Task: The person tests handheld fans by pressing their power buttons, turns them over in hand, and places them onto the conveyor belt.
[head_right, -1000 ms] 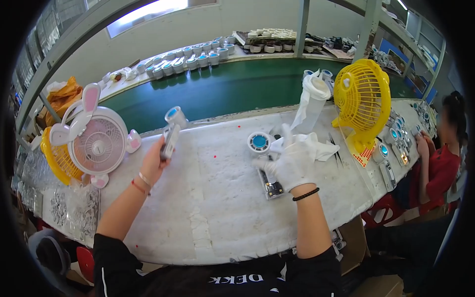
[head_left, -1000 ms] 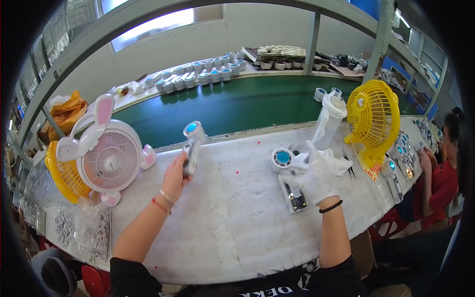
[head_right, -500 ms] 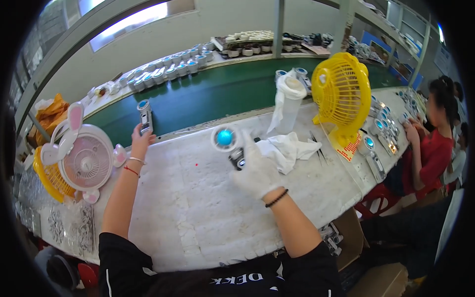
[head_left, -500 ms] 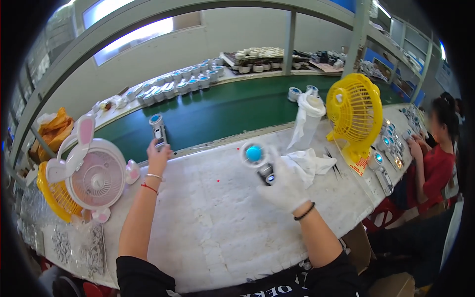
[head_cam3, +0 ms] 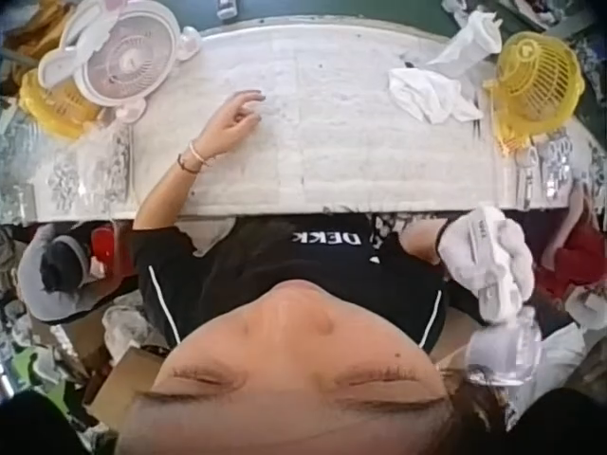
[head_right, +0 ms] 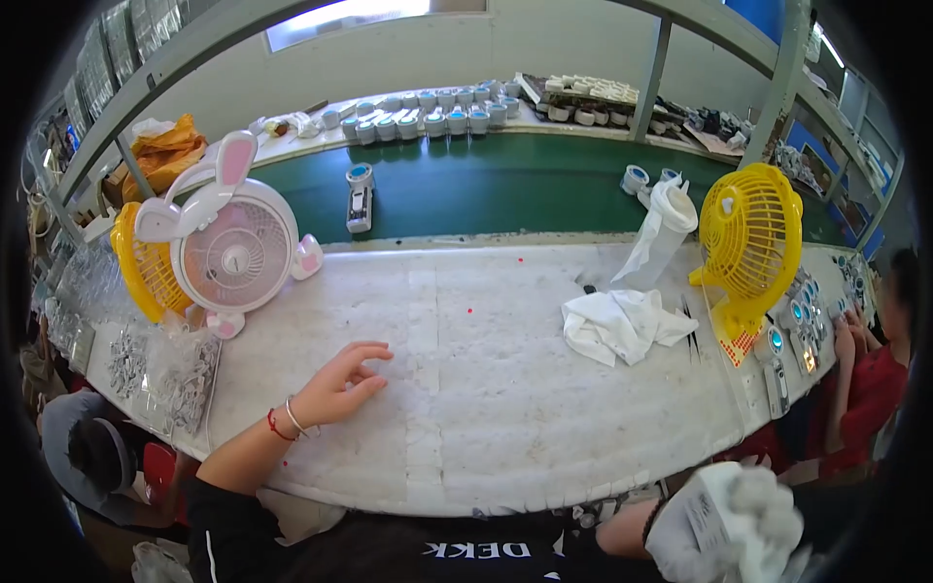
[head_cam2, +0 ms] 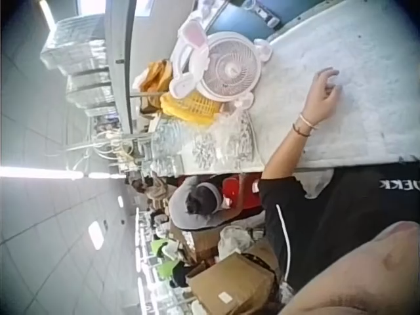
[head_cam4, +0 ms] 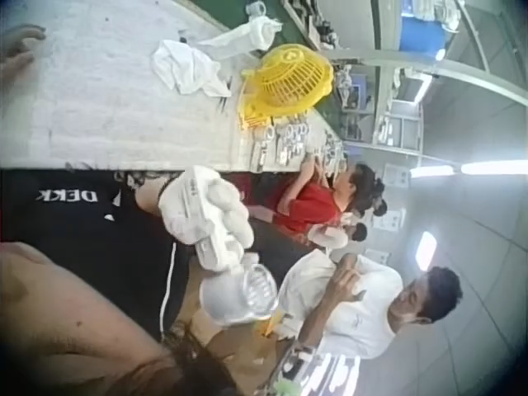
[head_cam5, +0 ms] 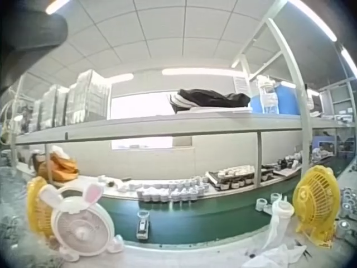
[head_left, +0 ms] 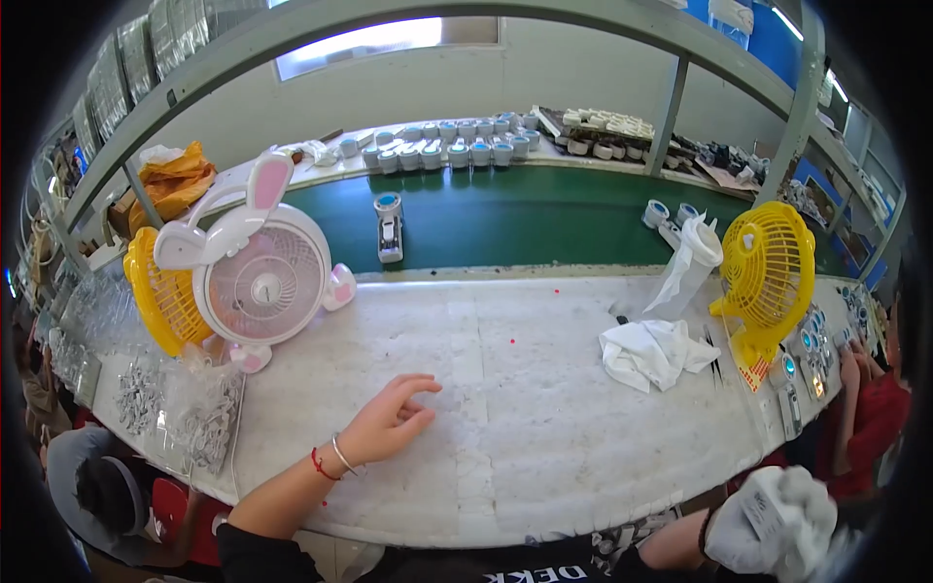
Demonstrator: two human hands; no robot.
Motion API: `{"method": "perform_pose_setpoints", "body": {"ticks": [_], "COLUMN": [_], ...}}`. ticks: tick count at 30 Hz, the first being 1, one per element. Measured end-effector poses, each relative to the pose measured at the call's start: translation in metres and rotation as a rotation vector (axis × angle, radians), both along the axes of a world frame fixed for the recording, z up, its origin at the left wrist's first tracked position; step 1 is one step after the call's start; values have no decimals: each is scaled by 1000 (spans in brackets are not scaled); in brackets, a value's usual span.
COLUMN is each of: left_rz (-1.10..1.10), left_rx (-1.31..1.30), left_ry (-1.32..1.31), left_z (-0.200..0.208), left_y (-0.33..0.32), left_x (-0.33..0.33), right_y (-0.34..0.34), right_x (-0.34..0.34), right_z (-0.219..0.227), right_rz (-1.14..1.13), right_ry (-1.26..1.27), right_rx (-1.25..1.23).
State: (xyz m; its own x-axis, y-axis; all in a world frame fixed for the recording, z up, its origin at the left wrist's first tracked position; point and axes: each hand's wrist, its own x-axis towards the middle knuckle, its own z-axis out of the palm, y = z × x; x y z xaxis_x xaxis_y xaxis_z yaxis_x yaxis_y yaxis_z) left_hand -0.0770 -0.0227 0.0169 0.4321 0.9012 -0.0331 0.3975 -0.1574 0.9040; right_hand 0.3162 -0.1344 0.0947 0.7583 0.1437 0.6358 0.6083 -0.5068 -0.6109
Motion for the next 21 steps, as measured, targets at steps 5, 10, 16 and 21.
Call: {"method": "perform_pose_setpoints", "body": {"ticks": [5, 10, 16, 21], "left_rz": [-114, -229, -158, -24], "left_rx": [6, -55, -328, -312], "left_ry": [-101, -222, -471, -613], "left_z": [-2, 23, -5, -14], "left_y": [2, -14, -26, -26], "left_x": [19, 59, 81, 77], "right_y": [65, 90, 104, 112], "right_x": [-39, -106, -155, -152], "right_z": [4, -20, -45, -70], "right_rz": [741, 1418, 1773, 2074], "right_ry": [214, 928, 1087, 1113], "right_rx": [631, 60, -394, -281]}}
